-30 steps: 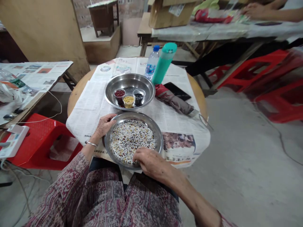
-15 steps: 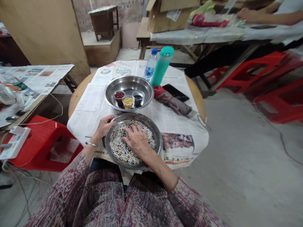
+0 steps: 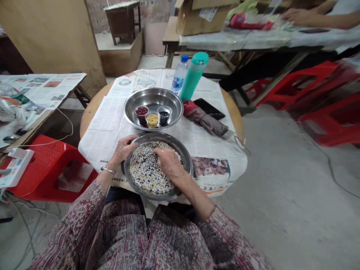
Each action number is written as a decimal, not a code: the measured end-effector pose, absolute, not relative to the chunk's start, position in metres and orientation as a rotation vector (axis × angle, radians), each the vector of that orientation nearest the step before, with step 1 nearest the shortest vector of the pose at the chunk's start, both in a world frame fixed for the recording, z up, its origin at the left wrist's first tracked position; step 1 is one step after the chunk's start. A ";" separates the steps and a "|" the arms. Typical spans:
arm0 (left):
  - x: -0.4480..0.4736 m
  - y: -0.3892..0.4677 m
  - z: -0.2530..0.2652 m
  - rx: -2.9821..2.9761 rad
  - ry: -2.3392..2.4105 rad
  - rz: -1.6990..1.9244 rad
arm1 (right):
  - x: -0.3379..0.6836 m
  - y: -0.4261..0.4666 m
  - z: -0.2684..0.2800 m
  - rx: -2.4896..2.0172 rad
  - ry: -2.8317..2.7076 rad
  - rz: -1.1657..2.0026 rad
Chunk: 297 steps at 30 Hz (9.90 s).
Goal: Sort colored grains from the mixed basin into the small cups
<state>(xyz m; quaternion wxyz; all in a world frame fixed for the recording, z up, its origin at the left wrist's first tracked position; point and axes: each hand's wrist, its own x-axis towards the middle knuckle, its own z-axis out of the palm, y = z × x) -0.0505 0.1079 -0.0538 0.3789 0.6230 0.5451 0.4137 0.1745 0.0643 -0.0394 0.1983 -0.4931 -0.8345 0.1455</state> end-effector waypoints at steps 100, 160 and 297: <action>-0.045 0.102 -0.049 1.462 1.333 1.178 | 0.141 0.045 -0.020 -0.848 -2.788 0.546; -0.045 0.102 -0.046 1.431 1.332 1.200 | 0.170 0.041 -0.032 -1.468 -2.284 0.311; 0.027 -0.003 -0.004 2.477 0.896 0.025 | 0.185 -0.020 -0.061 -1.341 -1.630 0.160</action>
